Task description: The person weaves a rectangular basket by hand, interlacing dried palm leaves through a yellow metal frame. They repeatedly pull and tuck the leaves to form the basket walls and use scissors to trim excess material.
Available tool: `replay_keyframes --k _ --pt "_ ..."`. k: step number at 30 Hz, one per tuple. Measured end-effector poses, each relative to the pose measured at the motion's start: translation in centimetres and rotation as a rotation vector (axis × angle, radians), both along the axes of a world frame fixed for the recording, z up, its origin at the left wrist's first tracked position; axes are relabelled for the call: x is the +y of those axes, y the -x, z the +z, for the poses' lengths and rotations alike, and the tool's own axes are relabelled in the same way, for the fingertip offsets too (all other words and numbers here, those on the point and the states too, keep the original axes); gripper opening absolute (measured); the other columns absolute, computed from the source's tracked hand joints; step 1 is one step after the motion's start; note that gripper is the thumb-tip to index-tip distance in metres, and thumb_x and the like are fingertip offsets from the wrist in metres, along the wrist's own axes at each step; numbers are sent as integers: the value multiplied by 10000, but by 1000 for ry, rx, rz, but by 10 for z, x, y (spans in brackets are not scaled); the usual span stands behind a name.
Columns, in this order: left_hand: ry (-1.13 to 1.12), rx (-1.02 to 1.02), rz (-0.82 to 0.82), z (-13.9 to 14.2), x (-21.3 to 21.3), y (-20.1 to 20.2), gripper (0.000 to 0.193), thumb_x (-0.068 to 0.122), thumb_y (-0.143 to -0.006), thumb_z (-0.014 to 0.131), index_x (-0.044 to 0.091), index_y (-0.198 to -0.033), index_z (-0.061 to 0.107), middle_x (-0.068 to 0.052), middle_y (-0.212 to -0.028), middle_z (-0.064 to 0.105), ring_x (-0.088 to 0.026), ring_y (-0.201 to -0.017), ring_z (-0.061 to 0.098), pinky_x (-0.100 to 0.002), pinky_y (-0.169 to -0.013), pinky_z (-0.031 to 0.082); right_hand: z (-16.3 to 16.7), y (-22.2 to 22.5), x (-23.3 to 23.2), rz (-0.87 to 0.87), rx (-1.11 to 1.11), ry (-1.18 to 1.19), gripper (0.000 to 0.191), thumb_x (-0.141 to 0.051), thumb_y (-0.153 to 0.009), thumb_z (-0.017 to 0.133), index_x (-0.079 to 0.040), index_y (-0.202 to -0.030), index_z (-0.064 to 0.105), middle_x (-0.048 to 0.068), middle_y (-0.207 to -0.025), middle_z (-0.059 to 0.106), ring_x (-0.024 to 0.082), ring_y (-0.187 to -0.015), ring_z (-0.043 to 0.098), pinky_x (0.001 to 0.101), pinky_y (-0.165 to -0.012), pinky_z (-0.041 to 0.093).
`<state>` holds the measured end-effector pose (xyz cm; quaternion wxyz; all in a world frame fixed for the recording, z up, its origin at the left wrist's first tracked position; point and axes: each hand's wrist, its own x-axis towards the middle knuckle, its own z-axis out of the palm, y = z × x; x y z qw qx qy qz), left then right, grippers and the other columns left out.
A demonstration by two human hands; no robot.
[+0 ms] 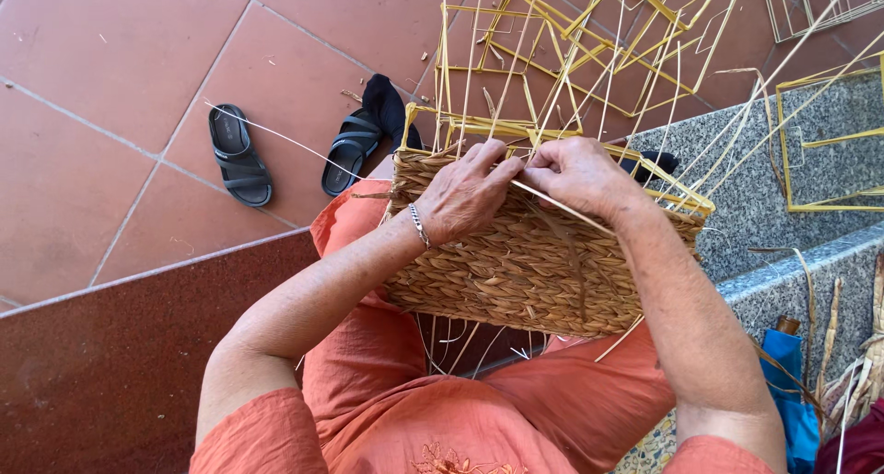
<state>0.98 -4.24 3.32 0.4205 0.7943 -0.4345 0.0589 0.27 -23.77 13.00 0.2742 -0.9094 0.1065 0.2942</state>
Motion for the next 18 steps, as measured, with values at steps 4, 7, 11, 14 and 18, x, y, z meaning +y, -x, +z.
replay_keyframes --k 4,7,11,14,18 --pt "76 -5 10 -10 9 1 183 125 -974 667 72 -1099 545 -129 -1118 545 -296 -999 601 -399 -779 553 -24 26 -1 97 -487 96 218 -291 -869 784 -75 -892 763 98 -740 747 190 -659 726 358 -644 575" --pt "-18 -119 -103 -16 20 3 233 69 -856 642 57 -1063 536 -150 -1156 555 -306 -1037 622 -382 -750 563 -47 39 5 121 -664 177 195 -251 -918 771 -89 -835 704 71 -715 729 184 -618 707 354 -610 578" --pt "-107 59 -42 -19 22 0 153 103 -950 664 56 -1021 537 -121 -1025 588 -325 -909 671 -412 -713 564 -75 49 14 122 -859 179 209 -187 -967 743 -90 -832 619 49 -695 678 171 -567 664 340 -534 551" --pt "-101 240 58 -13 12 -14 175 174 -983 691 76 -1001 548 -118 -904 630 -346 -785 682 -447 -679 548 -88 58 19 98 -900 181 214 -177 -997 731 -88 -850 604 48 -684 657 165 -514 632 324 -474 520" --pt "-73 187 129 1 9 -26 158 137 -945 687 78 -1032 570 -161 -946 650 -387 -736 667 -470 -613 528 -93 64 31 66 -948 156 184 -144 -1010 722 -58 -894 608 73 -689 659 178 -470 613 318 -425 486"
